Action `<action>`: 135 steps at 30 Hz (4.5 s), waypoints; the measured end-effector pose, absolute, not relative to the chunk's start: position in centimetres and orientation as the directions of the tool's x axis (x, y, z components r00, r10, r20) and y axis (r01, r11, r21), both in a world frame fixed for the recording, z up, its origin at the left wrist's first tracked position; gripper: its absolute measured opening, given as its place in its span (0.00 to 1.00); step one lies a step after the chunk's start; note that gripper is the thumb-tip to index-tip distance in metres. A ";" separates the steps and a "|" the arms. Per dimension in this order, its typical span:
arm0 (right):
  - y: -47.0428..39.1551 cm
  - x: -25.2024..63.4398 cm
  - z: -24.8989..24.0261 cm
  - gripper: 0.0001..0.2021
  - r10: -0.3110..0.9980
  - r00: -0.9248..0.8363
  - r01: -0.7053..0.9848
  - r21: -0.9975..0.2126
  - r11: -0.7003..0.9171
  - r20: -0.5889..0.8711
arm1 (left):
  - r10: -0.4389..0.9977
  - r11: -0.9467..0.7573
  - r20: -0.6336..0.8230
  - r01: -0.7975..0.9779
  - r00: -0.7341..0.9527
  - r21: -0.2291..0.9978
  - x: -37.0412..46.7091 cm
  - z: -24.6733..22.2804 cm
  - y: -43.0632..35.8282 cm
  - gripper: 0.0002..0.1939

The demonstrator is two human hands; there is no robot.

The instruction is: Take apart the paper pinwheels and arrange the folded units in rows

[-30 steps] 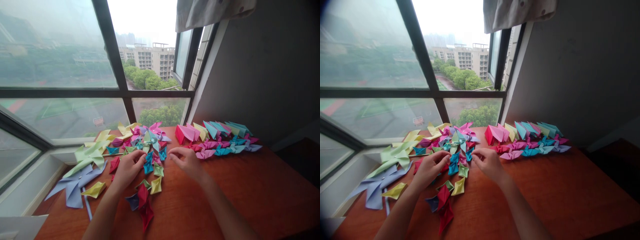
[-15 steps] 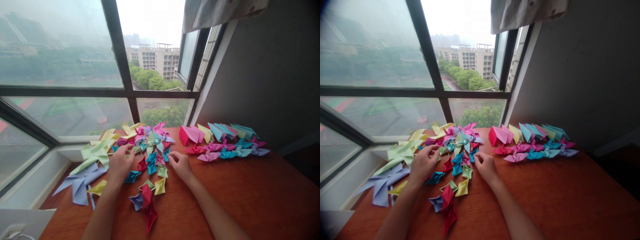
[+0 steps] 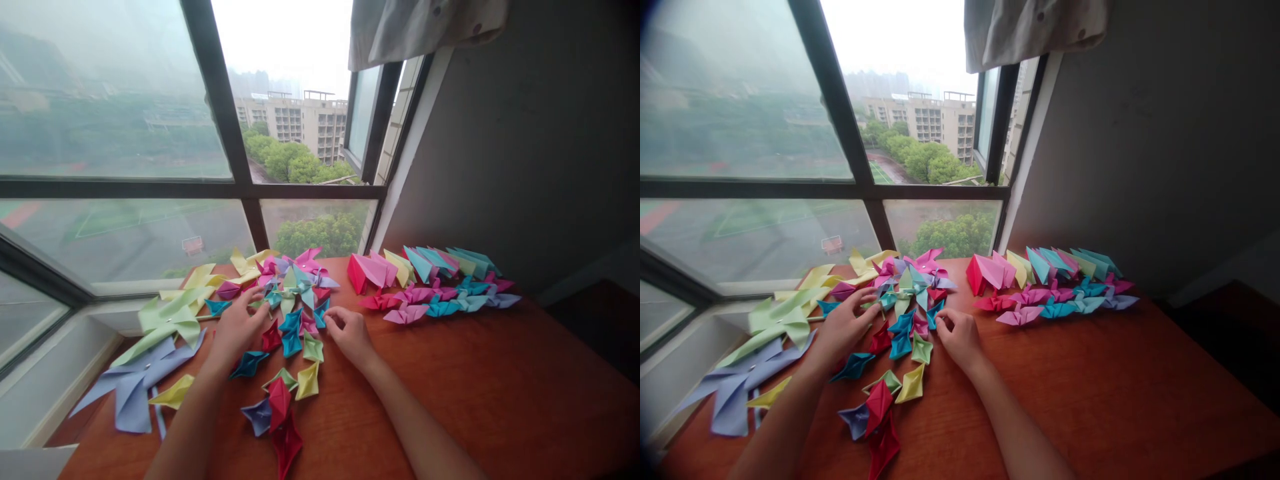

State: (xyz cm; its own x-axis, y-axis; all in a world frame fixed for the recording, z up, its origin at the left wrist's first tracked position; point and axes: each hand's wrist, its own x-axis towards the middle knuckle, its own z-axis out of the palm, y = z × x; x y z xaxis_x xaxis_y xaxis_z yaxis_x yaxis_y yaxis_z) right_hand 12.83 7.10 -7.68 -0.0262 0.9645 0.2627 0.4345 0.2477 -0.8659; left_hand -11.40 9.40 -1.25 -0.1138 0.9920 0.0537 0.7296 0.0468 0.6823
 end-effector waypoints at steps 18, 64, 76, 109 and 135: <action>7.0 12.9 -6.9 0.09 0.962 -0.047 0.467 -0.845 0.259 0.269 | 0.988 0.120 -0.050 0.537 -0.144 0.835 -12.5 -1.4 13.9 0.26; 6.4 12.4 -6.1 0.14 0.996 0.047 -0.339 -0.939 -0.052 -0.072 | 0.787 -0.503 0.190 0.432 0.587 0.749 -4.5 1.0 2.2 0.32; 6.1 13.2 -4.9 0.15 0.987 -0.134 -0.060 -0.995 0.078 0.085 | 0.981 -0.196 0.171 0.442 0.096 0.875 -7.0 0.3 4.5 0.15; 5.4 12.1 -4.2 0.13 0.991 -0.130 -0.319 -0.946 -0.061 -0.021 | 0.941 -0.230 0.078 0.451 0.329 0.863 -7.1 -0.2 4.7 0.13; 5.9 12.7 -4.9 0.15 0.916 -0.378 -0.629 -0.688 -0.361 -0.136 | 0.933 0.208 -0.188 -0.034 0.307 0.978 -7.0 0.9 4.6 0.16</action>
